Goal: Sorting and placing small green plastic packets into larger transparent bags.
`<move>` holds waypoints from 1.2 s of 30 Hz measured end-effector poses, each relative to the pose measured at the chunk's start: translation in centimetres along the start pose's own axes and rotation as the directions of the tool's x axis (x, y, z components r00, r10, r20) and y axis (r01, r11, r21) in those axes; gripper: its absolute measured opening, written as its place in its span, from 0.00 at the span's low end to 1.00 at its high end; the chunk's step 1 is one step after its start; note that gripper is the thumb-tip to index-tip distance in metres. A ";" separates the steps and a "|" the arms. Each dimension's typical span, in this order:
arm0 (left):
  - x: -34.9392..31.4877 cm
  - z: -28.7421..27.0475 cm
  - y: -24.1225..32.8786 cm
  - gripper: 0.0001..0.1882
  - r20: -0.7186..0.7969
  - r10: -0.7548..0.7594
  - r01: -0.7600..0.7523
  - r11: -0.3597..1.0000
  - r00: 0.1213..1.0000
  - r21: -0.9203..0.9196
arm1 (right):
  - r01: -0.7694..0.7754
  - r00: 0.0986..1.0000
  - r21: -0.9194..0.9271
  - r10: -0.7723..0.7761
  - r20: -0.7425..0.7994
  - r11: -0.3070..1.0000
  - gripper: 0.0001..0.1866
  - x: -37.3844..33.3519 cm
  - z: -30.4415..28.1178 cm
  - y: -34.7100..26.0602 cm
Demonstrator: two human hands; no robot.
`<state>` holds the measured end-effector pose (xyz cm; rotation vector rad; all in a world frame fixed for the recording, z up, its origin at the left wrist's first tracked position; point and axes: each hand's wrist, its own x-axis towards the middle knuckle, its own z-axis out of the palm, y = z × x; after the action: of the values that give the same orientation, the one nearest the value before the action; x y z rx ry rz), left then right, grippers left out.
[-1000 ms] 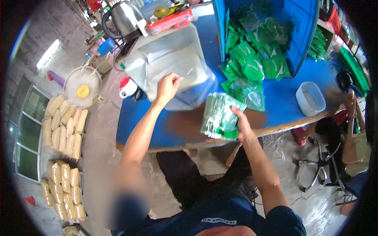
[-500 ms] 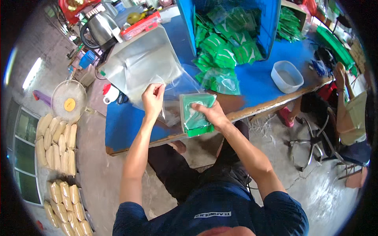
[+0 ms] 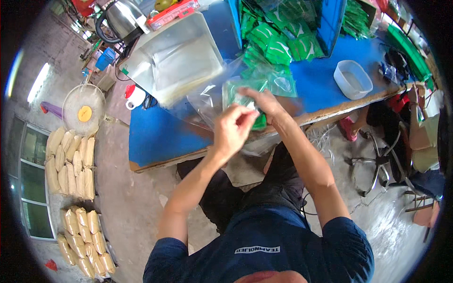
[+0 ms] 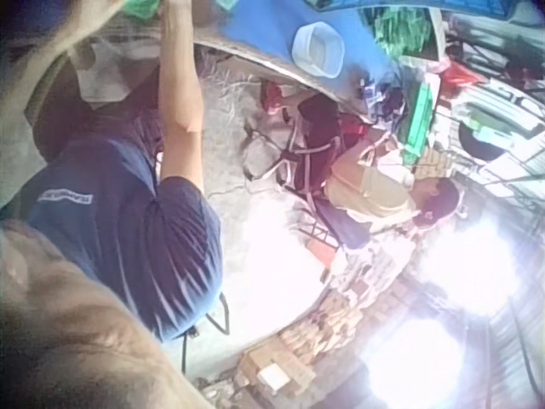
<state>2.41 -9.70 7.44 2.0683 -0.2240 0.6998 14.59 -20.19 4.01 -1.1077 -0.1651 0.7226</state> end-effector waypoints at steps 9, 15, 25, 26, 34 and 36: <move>-4.2 -6.7 -8.5 0.23 -0.226 -0.276 0.356 0.767 0.934 0.534 | 0.122 0.984 -0.001 -0.121 -0.127 0.993 0.26 -3.8 -1.3 -2.6; -2.3 -15.0 -18.9 0.34 -0.013 -0.397 0.203 0.441 0.918 0.874 | 0.174 0.969 -0.142 -0.195 -0.151 0.974 0.29 -5.9 -1.2 -3.7; 3.9 -13.3 -24.0 0.41 -0.107 -0.398 0.285 0.421 0.911 0.861 | 0.202 0.973 -0.302 -0.226 -0.046 0.932 0.25 -9.4 -1.4 -4.4; 5.1 -13.6 -24.5 0.42 -0.133 -0.487 0.357 0.403 0.863 0.843 | 0.197 0.973 -0.317 -0.226 -0.056 0.928 0.24 -9.8 -1.5 -4.3; 12.9 -12.1 -25.4 0.36 -0.394 -0.177 0.403 0.672 0.902 0.621 | 0.317 0.945 -0.395 -0.324 0.050 0.862 0.24 -10.1 -2.6 -4.3; 14.8 -7.8 -14.1 0.25 -0.340 0.230 -0.049 0.883 0.912 0.467 | 0.253 0.961 -0.456 -0.275 0.019 0.853 0.25 -9.0 -2.6 -5.5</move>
<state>17.28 6.23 8.94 2.3010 0.0198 1.3409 11.36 -28.96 9.51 -1.5139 -0.4577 0.4140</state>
